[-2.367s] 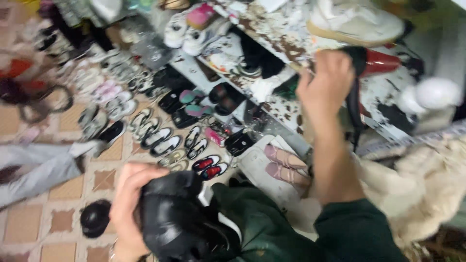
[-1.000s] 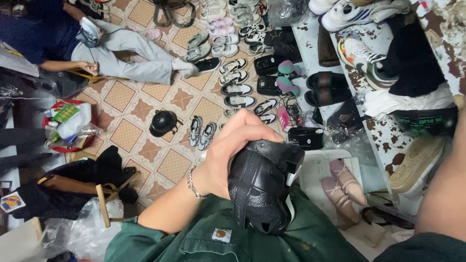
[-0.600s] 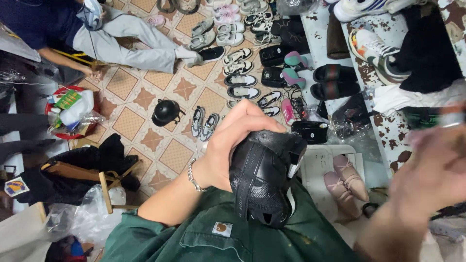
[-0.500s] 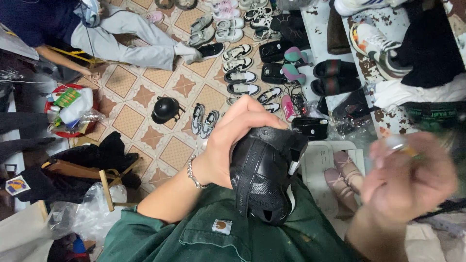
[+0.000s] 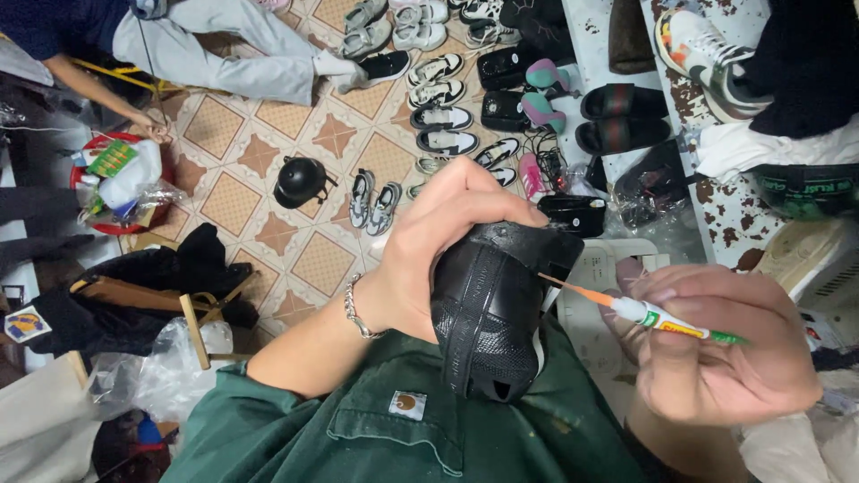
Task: Repairing a shoe by applying glue to the sole and upper, then wiping away excess glue with a swab.
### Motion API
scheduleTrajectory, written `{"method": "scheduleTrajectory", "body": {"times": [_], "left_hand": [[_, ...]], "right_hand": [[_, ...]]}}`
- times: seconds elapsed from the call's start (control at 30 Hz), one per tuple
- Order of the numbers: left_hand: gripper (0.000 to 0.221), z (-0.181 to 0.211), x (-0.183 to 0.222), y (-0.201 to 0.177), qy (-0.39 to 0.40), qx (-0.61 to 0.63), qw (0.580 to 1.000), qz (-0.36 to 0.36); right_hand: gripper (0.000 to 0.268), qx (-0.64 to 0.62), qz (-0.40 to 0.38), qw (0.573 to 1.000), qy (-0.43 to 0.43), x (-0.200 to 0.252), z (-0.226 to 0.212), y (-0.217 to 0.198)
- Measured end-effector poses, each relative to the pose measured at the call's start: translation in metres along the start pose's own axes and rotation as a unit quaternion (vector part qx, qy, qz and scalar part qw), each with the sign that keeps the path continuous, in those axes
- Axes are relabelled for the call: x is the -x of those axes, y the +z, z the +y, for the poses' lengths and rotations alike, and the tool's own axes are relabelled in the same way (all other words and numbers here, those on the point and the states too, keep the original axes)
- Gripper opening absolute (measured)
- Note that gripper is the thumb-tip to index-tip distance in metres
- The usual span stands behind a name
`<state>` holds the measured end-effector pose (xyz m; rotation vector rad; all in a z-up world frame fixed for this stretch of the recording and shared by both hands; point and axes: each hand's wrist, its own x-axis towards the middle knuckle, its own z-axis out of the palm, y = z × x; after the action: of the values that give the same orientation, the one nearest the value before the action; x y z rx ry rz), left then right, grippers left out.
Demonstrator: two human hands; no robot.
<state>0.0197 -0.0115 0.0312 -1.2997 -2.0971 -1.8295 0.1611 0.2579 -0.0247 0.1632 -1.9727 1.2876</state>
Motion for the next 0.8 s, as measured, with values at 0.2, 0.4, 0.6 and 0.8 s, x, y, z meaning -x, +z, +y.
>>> {"method": "scheduleTrajectory", "body": {"times": [0.2, 0.4, 0.6, 0.8], "left_hand": [[0.057, 0.0, 0.001, -0.001, -0.004, 0.008, 1.0, 0.0], [0.064, -0.002, 0.0, -0.005, -0.008, 0.015, 1.0, -0.012], [0.064, -0.004, 0.0, -0.004, 0.002, 0.014, 1.0, -0.004], [0.061, -0.002, -0.001, -0.006, -0.008, 0.015, 1.0, -0.003]], "right_hand": [[0.029, 0.058, -0.011, 0.997, -0.044, -0.009, -0.009, -0.002], [0.026, 0.056, -0.061, 0.991, -0.102, -0.015, 0.001, -0.013], [0.025, 0.065, -0.084, 0.99, -0.095, -0.016, -0.006, -0.014], [0.021, 0.072, -0.094, 0.986, -0.118, -0.019, -0.006, -0.018]]}}
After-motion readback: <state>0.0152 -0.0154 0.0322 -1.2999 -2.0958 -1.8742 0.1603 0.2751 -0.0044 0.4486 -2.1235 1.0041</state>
